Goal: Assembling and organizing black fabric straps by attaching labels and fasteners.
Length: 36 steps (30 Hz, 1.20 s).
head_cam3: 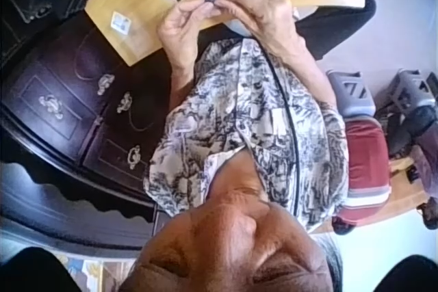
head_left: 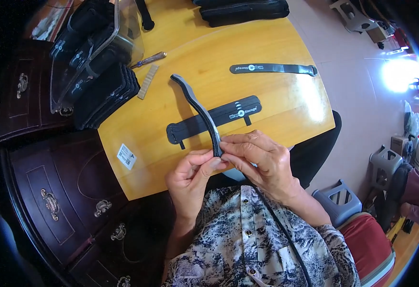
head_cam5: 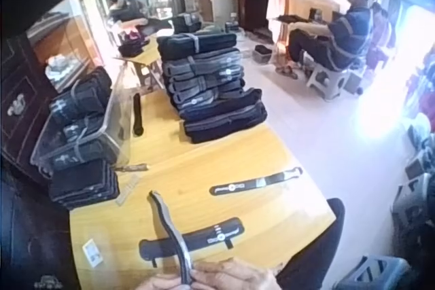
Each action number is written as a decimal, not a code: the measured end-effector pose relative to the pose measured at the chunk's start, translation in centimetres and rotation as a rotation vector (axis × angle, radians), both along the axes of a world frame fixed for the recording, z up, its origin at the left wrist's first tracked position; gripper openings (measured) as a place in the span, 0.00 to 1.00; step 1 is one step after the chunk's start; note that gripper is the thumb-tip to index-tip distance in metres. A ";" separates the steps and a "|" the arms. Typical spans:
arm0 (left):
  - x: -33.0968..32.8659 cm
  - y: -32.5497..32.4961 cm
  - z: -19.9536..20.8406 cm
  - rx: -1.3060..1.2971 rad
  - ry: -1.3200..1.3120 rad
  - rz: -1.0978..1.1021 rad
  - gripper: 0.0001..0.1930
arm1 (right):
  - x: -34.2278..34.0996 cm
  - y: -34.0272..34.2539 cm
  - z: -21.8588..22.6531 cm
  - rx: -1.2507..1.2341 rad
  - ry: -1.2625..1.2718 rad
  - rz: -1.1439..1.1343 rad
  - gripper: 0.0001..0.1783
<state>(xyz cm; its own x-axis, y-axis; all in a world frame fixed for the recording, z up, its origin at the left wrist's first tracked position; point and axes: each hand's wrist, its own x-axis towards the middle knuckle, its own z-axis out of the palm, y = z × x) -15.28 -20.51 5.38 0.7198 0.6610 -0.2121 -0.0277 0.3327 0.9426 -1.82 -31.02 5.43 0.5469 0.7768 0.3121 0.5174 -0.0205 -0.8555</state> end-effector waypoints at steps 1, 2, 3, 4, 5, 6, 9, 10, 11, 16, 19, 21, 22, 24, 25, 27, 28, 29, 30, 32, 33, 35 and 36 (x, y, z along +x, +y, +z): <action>0.0 0.0 -0.3 0.045 -0.005 0.006 0.07 | 0.0 0.0 0.0 0.000 -0.005 0.004 0.13; 0.0 -0.1 -0.4 0.090 -0.011 0.013 0.06 | 0.1 0.0 0.0 0.000 -0.010 0.009 0.13; 0.0 -0.1 -0.4 0.090 -0.011 0.012 0.06 | 0.1 -0.1 0.2 0.000 -0.009 0.008 0.13; 0.1 -0.1 -0.4 0.147 0.016 0.011 0.06 | 0.1 -0.2 0.3 -0.021 -0.016 0.011 0.13; 0.2 -0.1 -0.5 0.204 0.042 0.009 0.05 | 0.1 -0.3 0.4 -0.043 -0.023 0.012 0.12; 0.3 -0.1 -0.5 0.203 0.042 0.007 0.05 | 0.0 -0.4 0.5 -0.044 -0.023 0.010 0.12; 0.7 -0.3 -0.4 0.339 0.123 0.012 0.05 | -0.2 -0.4 0.5 -0.070 0.036 -0.018 0.11; 0.8 -0.4 -0.5 0.378 0.136 0.020 0.05 | -0.3 -0.3 0.3 -0.073 0.048 -0.037 0.11; 0.9 -0.4 -0.5 0.419 0.150 0.029 0.06 | -0.4 -0.3 0.2 -0.075 0.061 -0.054 0.11; 1.0 -0.8 -1.0 0.583 0.173 0.052 0.08 | -0.8 -0.3 0.2 -0.116 0.202 -0.069 0.09; 1.3 -0.8 -1.1 0.729 0.182 0.045 0.09 | -0.9 -0.5 0.0 -0.124 0.257 -0.094 0.09; 1.5 -0.7 -0.8 0.821 0.184 0.037 0.09 | -0.8 -0.6 0.0 -0.131 0.276 -0.097 0.09; 1.7 -0.7 -0.4 0.869 0.177 0.030 0.10 | -0.6 -0.6 0.1 -0.122 0.255 -0.088 0.08; 1.9 -0.7 0.1 0.913 0.166 0.019 0.10 | -0.4 -0.7 0.4 -0.116 0.233 -0.086 0.08; 1.8 -0.7 0.2 0.933 0.168 0.009 0.10 | -0.3 -0.7 0.4 -0.123 0.254 -0.073 0.08; 1.8 -0.7 0.2 0.954 0.169 -0.002 0.10 | -0.4 -0.7 0.3 -0.130 0.274 -0.062 0.08; 1.8 -0.6 0.2 0.982 0.169 -0.006 0.10 | -0.5 -0.6 -0.1 -0.104 0.319 -0.075 0.08; 1.7 -0.7 0.1 1.009 0.168 -0.010 0.10 | -0.7 -0.5 -0.2 -0.078 0.365 -0.088 0.07; 1.7 -0.7 0.0 1.008 0.167 -0.012 0.10 | -0.7 -0.4 -0.2 -0.079 0.364 -0.090 0.07; 1.8 -0.8 -0.1 1.032 0.141 0.009 0.10 | -0.6 -0.2 -0.1 -0.055 0.354 -0.100 0.06; 1.8 -0.8 -0.2 1.033 0.140 0.008 0.10 | -0.7 -0.1 -0.1 -0.054 0.354 -0.101 0.06; 1.7 -1.0 -0.2 1.042 0.152 0.018 0.10 | -0.7 0.1 -0.2 -0.042 0.362 -0.112 0.06; 1.7 -1.1 -0.3 1.043 0.149 0.018 0.10 | -0.8 0.2 -0.2 -0.041 0.361 -0.113 0.06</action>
<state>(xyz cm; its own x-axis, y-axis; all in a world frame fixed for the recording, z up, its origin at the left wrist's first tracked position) -13.54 -21.61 5.10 0.7216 0.5775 0.3819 0.1155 -0.6443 0.7560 -2.62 -30.82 5.20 0.6989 0.7132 0.0538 0.1755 -0.0981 -0.9796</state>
